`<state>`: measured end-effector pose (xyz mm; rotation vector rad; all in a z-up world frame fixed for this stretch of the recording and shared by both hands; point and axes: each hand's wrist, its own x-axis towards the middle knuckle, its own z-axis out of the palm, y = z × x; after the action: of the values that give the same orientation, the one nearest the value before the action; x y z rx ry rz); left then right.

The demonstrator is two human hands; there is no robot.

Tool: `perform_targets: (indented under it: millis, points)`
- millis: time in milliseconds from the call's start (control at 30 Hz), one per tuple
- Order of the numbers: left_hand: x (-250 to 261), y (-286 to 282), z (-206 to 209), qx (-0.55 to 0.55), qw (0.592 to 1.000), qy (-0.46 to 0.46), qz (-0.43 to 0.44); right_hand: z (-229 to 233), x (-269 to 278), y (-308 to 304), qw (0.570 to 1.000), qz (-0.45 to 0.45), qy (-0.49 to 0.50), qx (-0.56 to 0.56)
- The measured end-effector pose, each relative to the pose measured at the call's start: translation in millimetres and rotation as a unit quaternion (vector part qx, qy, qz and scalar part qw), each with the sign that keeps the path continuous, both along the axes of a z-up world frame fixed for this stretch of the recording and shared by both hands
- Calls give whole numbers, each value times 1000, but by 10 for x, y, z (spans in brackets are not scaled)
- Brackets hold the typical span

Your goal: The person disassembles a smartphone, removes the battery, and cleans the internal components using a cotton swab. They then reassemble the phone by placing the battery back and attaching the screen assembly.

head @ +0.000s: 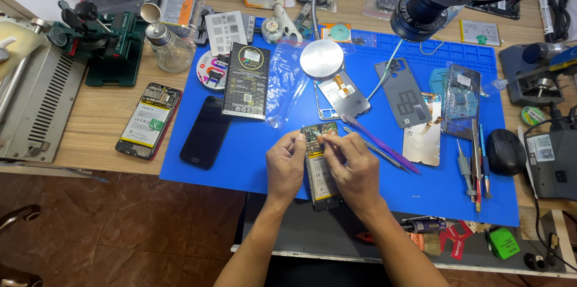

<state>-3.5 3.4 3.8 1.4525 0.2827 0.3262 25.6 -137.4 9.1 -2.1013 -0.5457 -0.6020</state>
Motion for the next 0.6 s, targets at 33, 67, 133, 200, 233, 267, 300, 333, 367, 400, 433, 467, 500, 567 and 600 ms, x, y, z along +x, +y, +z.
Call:
perform_targets:
  millis: [33,67,133,200,233,267,300,333,367,400,433,467,500,567,600]
  points:
    - [-2,-7,13,0,1000,0,0,28,-2,9,1000,0,0,0]
    - [-5,-12,26,-3,1000,1,-1,55,-5,20,1000,-5,6,11]
    - [-8,-19,51,-7,1000,3,-2,92,-10,25,1000,-9,12,21]
    - [-7,-22,75,-11,1000,10,-4,108,-14,14,999,-7,31,38]
    - [-10,-21,64,-11,1000,10,-4,106,-16,13,999,-7,31,39]
    - [-12,-20,53,-12,1000,10,-3,104,-18,11,998,-8,39,43]
    - [-9,-19,44,-13,1000,10,-2,103,-17,9,998,-9,47,47]
    - [-2,-17,40,-13,1000,10,-2,96,-13,5,998,-10,47,47]
    - [1,-16,34,-13,1000,11,-2,87,-13,0,997,-11,52,51]
    - [3,-15,28,-13,1000,13,-2,78,-14,-4,997,-12,58,54]
    - [2,-19,33,-13,1000,13,-2,81,-13,-6,997,-12,57,54]
    - [0,-22,37,-15,1000,13,-2,84,-13,-8,997,-11,61,53]
    - [-5,-27,40,-17,1000,14,-2,85,-15,-12,997,-9,64,52]
    - [3,-19,-2,-14,1000,14,-2,69,-14,-24,996,-8,67,53]
    - [9,-15,-21,-11,1000,14,-3,62,-11,-30,996,-7,70,54]
